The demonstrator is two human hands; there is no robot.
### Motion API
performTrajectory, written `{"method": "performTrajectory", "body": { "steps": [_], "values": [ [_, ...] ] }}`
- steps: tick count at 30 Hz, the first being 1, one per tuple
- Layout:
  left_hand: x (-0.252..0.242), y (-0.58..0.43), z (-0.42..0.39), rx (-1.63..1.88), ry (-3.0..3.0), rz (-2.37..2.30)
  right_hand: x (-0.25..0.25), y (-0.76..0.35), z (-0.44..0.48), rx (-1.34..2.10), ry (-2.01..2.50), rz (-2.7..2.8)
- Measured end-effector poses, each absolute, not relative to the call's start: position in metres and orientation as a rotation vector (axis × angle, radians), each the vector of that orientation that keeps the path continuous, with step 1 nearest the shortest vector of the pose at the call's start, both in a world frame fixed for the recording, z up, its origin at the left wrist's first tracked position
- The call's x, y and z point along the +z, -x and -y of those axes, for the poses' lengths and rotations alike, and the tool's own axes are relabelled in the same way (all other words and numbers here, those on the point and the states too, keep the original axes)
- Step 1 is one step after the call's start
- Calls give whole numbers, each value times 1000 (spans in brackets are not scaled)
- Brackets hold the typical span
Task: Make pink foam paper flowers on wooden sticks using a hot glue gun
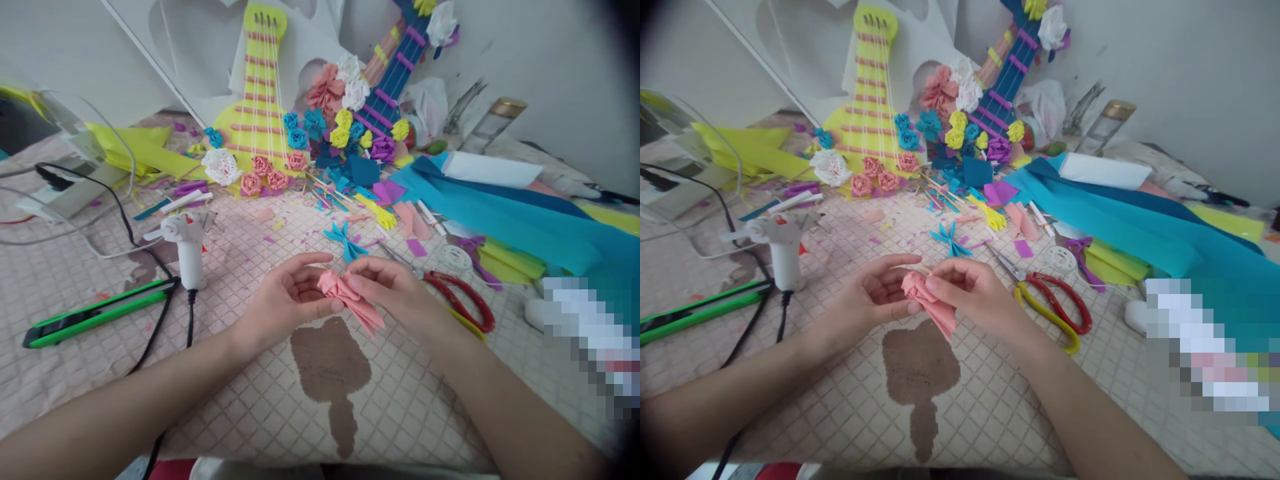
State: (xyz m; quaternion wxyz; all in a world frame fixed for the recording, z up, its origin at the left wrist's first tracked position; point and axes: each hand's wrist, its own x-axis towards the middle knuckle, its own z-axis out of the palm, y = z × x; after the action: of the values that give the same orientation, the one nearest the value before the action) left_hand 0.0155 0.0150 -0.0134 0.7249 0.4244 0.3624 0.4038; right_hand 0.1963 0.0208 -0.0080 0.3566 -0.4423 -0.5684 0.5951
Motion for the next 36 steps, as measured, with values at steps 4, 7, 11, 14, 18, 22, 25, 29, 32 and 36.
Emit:
{"method": "performTrajectory", "body": {
  "steps": [4,7,11,14,18,22,25,29,32,36],
  "values": [
    [-15,-14,-15,945,-941,-790,-9,-196,-21,1614,1108,1415],
    [-17,-14,-15,949,-944,-737,-10,-195,-20,1658,1063,1391],
    [-17,-14,-15,947,-942,-697,-10,-195,-20,1705,1011,1373],
    [-16,-13,-14,914,-952,-706,-9,-195,-19,1720,987,1374],
    [-13,-12,-13,884,-966,-744,-7,-194,-18,1747,1002,1368],
    [-12,-12,-14,872,-970,-766,-6,-192,-18,1778,1021,1347],
    [-12,-12,-14,892,-972,-775,-6,-192,-18,1766,1018,1348],
    [-13,-12,-13,890,-966,-770,-7,-191,-18,1753,1013,1344],
    [-13,-12,-13,892,-970,-763,-7,-191,-17,1750,1022,1344],
    [-12,-12,-14,890,-971,-765,-7,-191,-17,1756,1016,1342]
  ]
}}
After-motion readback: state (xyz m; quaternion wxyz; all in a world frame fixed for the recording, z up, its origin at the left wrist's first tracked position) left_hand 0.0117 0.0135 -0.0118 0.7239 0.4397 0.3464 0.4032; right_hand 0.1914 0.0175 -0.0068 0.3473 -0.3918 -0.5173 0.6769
